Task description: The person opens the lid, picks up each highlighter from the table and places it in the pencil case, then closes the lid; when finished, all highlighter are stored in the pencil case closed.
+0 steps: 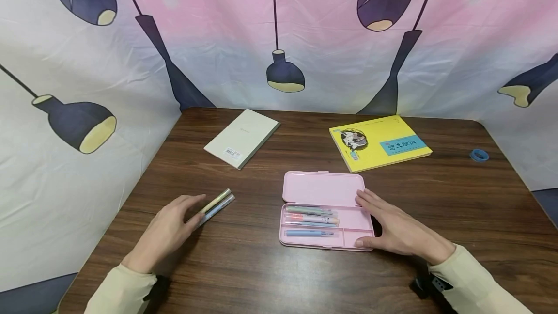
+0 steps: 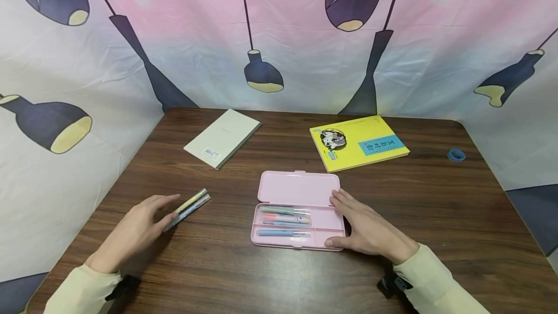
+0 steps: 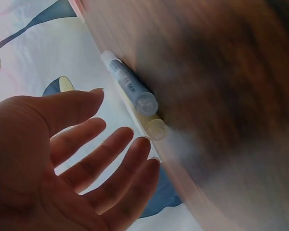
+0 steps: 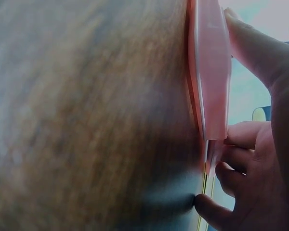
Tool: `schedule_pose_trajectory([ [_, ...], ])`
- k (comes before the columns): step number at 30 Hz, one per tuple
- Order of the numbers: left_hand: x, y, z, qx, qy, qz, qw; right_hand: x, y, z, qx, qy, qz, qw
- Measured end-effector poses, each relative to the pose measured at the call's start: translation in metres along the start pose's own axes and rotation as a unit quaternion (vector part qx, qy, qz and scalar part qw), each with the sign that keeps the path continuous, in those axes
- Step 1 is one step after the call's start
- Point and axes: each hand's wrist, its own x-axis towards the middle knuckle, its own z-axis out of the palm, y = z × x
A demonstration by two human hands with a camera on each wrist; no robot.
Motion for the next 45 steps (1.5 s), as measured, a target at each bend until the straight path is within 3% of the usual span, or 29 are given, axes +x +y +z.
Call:
schedule_pose_trajectory([
  [5, 0.002, -0.001, 0.001, 0.008, -0.020, -0.019, 0.9996, 0.000, 0.000, -0.001, -0.002, -0.001, 0.002, 1.0000],
  [15, 0.007, -0.003, 0.003, 0.029, -0.034, -0.015, 0.9989, 0.001, 0.000, -0.001, 0.001, -0.004, 0.003, 1.0000],
  [45, 0.014, -0.003, 0.006, 0.034, -0.017, 0.000, 0.9993, 0.000, -0.001, -0.001, 0.004, -0.005, 0.004, 1.0000],
])
